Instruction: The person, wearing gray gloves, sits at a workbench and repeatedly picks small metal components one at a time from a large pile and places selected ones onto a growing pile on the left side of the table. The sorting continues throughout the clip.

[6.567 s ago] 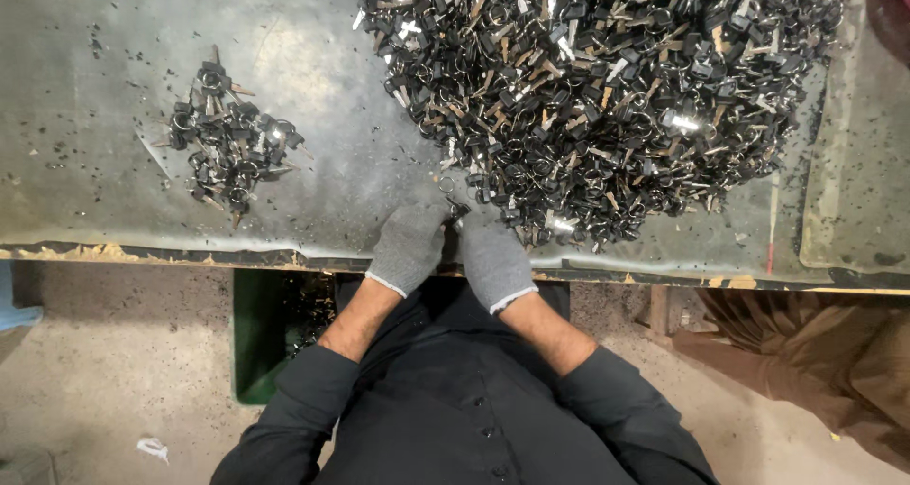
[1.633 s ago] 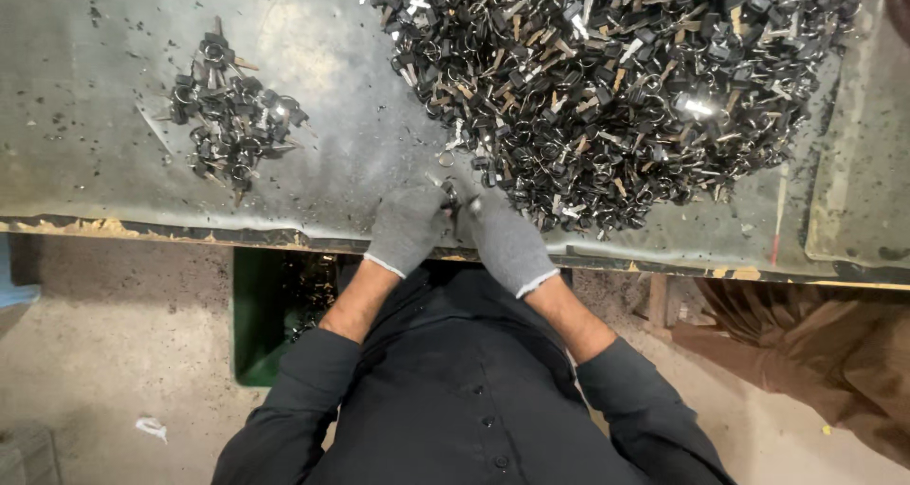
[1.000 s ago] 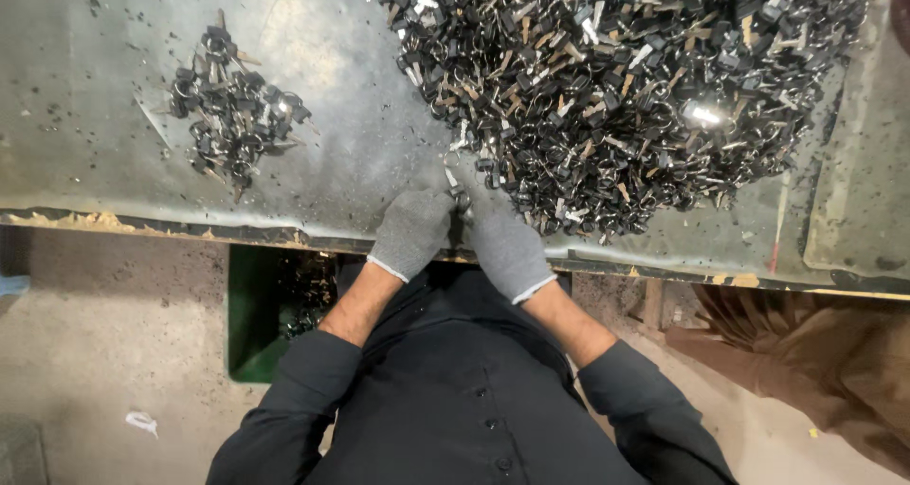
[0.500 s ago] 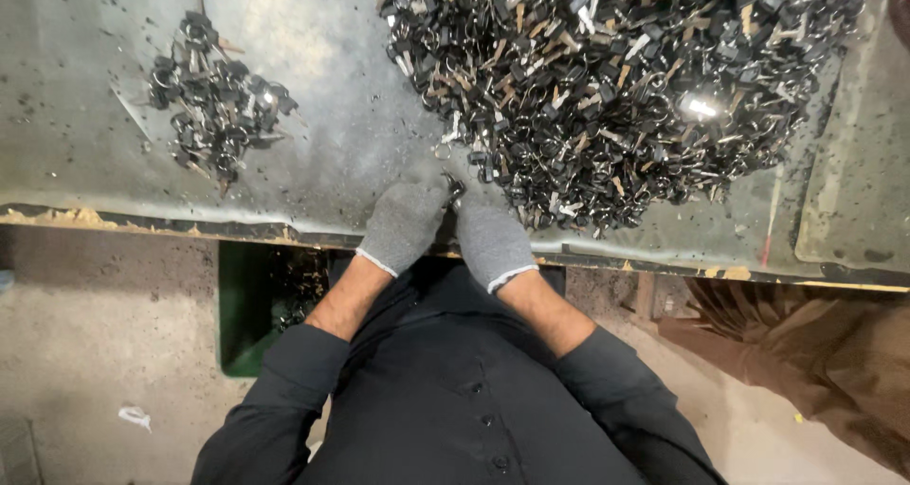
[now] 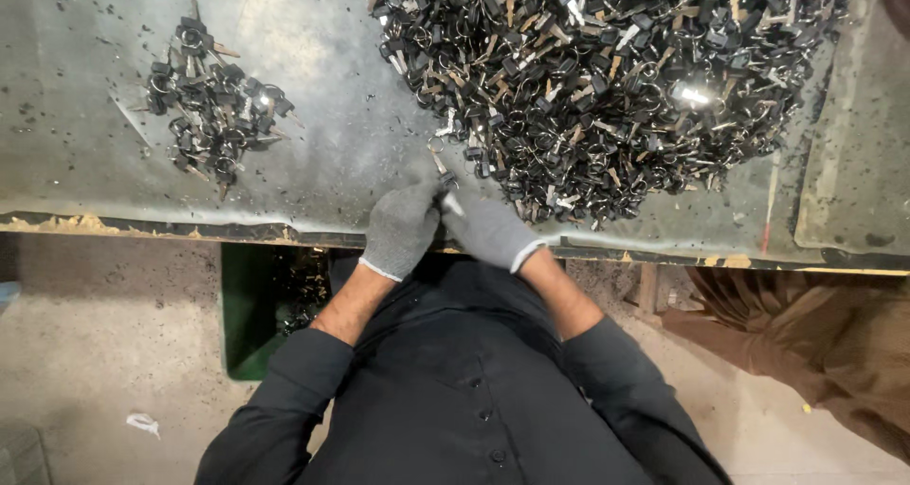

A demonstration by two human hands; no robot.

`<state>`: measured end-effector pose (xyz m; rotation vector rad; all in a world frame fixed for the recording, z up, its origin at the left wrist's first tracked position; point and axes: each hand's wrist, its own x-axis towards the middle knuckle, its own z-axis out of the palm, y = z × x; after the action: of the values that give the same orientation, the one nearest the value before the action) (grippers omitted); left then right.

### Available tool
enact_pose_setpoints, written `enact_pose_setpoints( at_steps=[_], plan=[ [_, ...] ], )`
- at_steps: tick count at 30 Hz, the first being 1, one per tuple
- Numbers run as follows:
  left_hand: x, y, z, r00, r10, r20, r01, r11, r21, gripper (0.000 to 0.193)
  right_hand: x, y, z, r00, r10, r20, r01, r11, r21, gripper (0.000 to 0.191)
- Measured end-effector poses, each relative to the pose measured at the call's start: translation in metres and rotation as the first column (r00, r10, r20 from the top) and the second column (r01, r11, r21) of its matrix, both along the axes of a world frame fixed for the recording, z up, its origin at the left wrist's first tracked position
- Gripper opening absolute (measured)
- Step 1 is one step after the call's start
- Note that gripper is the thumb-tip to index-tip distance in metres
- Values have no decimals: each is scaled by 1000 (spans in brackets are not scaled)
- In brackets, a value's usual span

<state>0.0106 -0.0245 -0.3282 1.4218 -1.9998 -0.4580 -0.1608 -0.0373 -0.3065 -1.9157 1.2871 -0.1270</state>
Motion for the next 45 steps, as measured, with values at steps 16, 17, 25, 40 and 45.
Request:
enact_pose_setpoints(
  at_steps=[16, 17, 25, 40, 45],
  plan=[
    [4, 8, -10, 995, 30, 91, -30, 999, 9, 10, 5, 25, -11, 960, -138, -243, 89, 975, -204, 16],
    [3, 8, -10, 993, 27, 111, -30, 999, 23, 9, 5, 22, -13, 965, -133, -225, 106, 986, -128, 18],
    [6, 2, -10, 992, 9, 122, -11, 1000, 15, 15, 2, 2, 0, 959, -144, -244, 129, 989, -77, 36],
    [9, -3, -14, 990, -16, 137, 13, 1000, 21, 15, 3, -9, 1, 975, -100, -198, 117, 990, 74, 57],
    [10, -5, 2, 987, -36, 157, 15, 991, 134, 17, -9, -14, 6, 1000, -2, 24, 1, 998, 65, 71]
  ],
)
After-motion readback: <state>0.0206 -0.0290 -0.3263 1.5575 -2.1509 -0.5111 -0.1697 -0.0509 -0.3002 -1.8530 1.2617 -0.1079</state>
